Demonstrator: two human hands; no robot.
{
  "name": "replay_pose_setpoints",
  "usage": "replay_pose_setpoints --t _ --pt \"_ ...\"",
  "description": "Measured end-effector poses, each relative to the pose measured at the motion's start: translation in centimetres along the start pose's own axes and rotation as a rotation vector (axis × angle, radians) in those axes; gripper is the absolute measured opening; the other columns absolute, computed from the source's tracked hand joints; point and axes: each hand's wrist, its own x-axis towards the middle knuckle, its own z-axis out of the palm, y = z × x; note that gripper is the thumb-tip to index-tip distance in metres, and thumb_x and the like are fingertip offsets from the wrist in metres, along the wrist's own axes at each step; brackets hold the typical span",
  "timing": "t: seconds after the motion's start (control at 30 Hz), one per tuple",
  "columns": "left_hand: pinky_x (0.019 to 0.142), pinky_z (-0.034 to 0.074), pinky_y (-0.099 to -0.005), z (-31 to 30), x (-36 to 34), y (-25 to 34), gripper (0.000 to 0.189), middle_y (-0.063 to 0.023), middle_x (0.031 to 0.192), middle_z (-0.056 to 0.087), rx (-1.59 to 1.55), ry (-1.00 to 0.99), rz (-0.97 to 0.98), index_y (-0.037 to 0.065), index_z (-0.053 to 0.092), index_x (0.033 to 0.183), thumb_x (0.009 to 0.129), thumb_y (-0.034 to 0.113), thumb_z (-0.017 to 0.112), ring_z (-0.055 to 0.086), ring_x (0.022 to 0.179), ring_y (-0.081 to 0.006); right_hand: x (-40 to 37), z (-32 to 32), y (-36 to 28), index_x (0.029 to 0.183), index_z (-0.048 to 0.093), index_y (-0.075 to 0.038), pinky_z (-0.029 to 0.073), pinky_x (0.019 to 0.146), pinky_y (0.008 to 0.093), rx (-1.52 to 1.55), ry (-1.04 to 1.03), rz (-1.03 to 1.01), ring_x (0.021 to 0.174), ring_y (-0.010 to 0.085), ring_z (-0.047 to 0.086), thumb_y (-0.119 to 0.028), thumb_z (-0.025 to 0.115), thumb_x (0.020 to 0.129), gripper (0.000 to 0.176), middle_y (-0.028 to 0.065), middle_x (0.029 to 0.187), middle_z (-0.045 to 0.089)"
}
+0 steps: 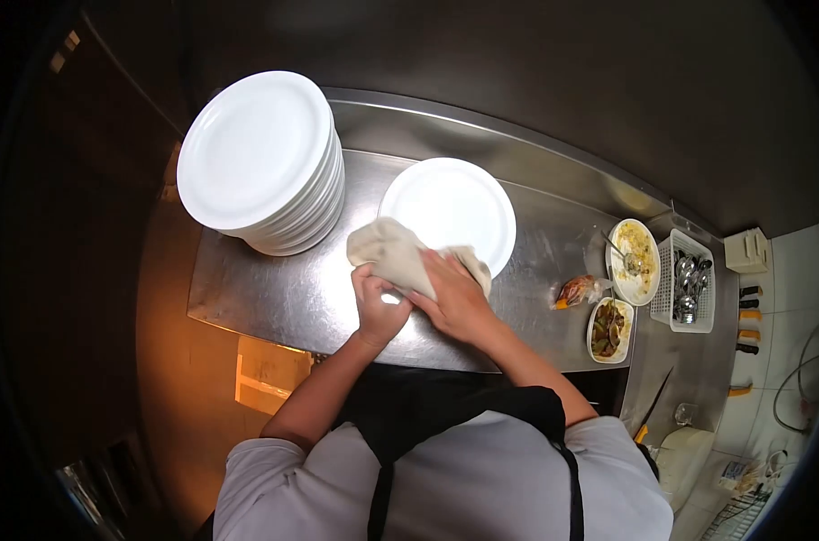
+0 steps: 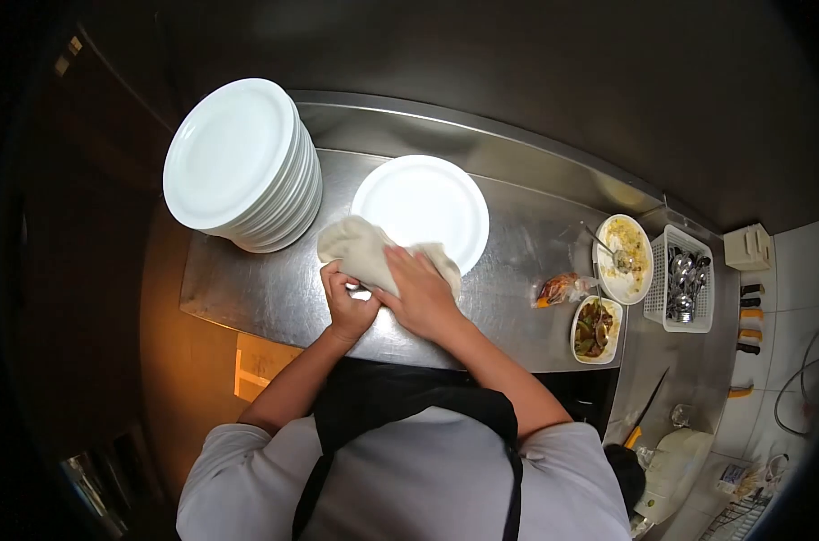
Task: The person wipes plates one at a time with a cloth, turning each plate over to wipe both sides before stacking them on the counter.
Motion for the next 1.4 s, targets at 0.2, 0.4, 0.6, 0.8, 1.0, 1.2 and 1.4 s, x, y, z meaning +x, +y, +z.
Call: replay_pose_setpoints --t 0.2,0.4,0.6,0.8,1.0,1.2,1.4 --pt "0.108 0.033 -0.0472 -0.8 5.5 0.1 0.065 -0.0254 0.135 0.041 -0.098 -0.136 -0.095 -0.007 0.038 0.135 0.083 0.016 0.069 0.042 0.126 -0.0392 -2.1 -3.0 8.8 0.146 0.040 -0.004 0.028 0.116 0.0457 -0.248 0.311 0.265 0.140 0.0390 0.038 -0.016 0.069 0.087 0.067 0.0250 0.152 0.036" --pt "0.115 0.026 -0.0523 2.8 13.3 1.3 0.056 -0.0321 0.148 0.036 0.082 -0.285 -0.547 -0.009 0.039 0.140 0.094 0.017 0.059 0.031 0.141 -0.0453 3.2 -4.4 12.3 0.143 0.043 -0.002 0.047 0.100 0.0391 0.323 0.544 0.437 0.118 0.0364 0.060 -0.013 0.073 0.082 0.069 0.0254 0.128 0.060" --pt "0.118 0.021 -0.0507 3.5 12.9 1.4 0.056 -0.0319 0.147 0.037 0.242 -0.219 -0.268 -0.010 0.039 0.138 0.093 0.016 0.060 0.026 0.142 -0.0487 3.7 -4.4 14.3 0.135 0.052 -0.001 0.051 0.091 0.0317 0.691 0.670 0.254 0.105 0.0202 0.064 -0.005 0.079 0.077 0.064 0.0123 0.116 0.068" --pt "0.081 0.048 -0.0524 2.8 16.3 4.4 0.035 -0.0261 0.096 0.066 0.230 -0.077 -0.398 0.000 0.054 0.110 0.100 0.033 0.052 0.063 0.093 -0.0455 2.7 -10.4 7.3 0.128 0.055 0.000 0.050 0.088 0.0284 0.848 0.730 0.052 0.102 0.0150 0.062 -0.007 0.076 0.085 0.049 0.0073 0.113 0.066" --pt "0.075 0.047 -0.0458 5.6 15.1 7.7 0.056 -0.0266 0.086 0.065 -0.175 -0.123 -0.276 -0.003 0.061 0.102 0.105 0.047 0.036 0.063 0.081 -0.0411 4.3 -11.3 -1.3 0.125 0.056 0.001 0.048 0.085 0.0282 1.334 0.484 0.072 0.097 0.0143 0.060 -0.032 0.058 0.100 0.042 0.0070 0.110 0.065" --pt "0.077 0.048 -0.0431 4.6 14.7 5.6 0.055 -0.0216 0.089 0.068 -0.457 -0.350 -0.377 -0.004 0.063 0.108 0.105 0.046 0.039 0.065 0.087 -0.0356 0.8 -4.0 -4.2 0.126 0.056 0.005 0.039 0.106 0.0385 1.047 0.470 -0.141 0.124 0.0270 0.055 -0.011 0.059 0.089 0.041 0.0190 0.127 0.061" --pt "0.075 0.048 -0.0425 5.1 12.0 3.8 0.056 -0.0198 0.086 0.067 -0.526 -0.391 -0.354 -0.003 0.063 0.104 0.105 0.047 0.039 0.065 0.084 -0.0339 3.0 -11.7 -9.9 0.137 0.047 0.008 0.038 0.108 0.0385 0.487 0.641 -0.570 0.131 0.0348 0.050 -0.020 0.069 0.082 0.065 0.0267 0.142 0.048"
